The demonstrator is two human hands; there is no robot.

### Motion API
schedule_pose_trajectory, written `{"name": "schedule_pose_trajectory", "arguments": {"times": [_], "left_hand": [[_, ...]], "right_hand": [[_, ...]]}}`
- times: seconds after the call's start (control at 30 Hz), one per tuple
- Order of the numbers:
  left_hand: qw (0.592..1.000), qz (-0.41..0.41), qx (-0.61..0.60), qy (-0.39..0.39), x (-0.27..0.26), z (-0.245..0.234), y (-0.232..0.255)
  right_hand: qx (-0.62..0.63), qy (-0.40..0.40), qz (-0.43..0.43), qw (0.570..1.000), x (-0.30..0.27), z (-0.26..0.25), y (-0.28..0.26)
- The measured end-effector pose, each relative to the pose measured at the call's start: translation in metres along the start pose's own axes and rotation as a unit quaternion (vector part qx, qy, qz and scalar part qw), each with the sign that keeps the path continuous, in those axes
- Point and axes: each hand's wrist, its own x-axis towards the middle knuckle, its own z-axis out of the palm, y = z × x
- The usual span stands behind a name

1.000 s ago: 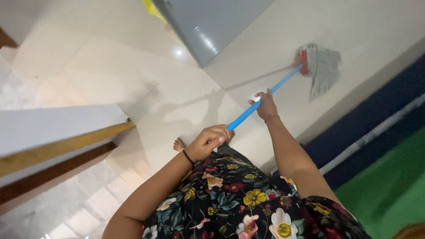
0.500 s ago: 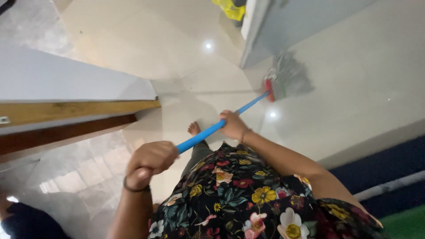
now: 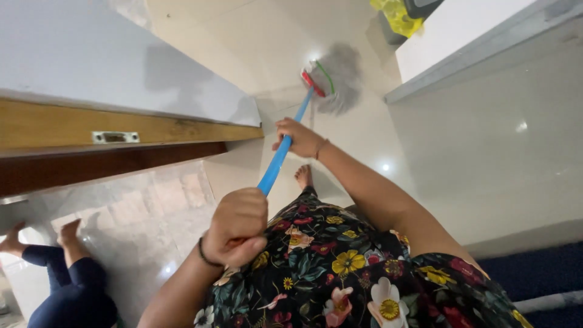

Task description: The person mops a tiled floor using a blue-handled mop with a white string head. They move the mop back and forth across the floor, covering areas near a sink, cabinets, and a doorway. The camera is head-mounted and shows the hands and mop head during the task.

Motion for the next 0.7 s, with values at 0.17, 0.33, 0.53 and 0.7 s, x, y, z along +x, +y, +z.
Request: {"name": "schedule_pose_trajectory", "arguments": {"times": [0.17, 0.33, 0.53, 0.7], "left_hand": [[0.999, 0.0, -0.002, 0.033, -0.009, -0.033, 0.001], [0.991, -0.026, -0.073, 0.112, -0.024, -0.065, 0.029], [0.981, -0.084, -0.123, 0.123, -0.025, -0.074, 0.056], [0.995, -0.012, -0.042, 0.087, -0.039, -0.064, 0.049]], "right_hand": [[-0.046, -0.025, 0.14, 0.989, 0.015, 0.009, -0.014], [0.038, -0.167, 0.288, 0.942, -0.006, 0.025, -0.091], [-0.032, -0.163, 0.131, 0.977, -0.039, 0.079, -0.071], [-0.097, -0.139, 0.134, 0.976, 0.014, 0.067, -0.076]]}}
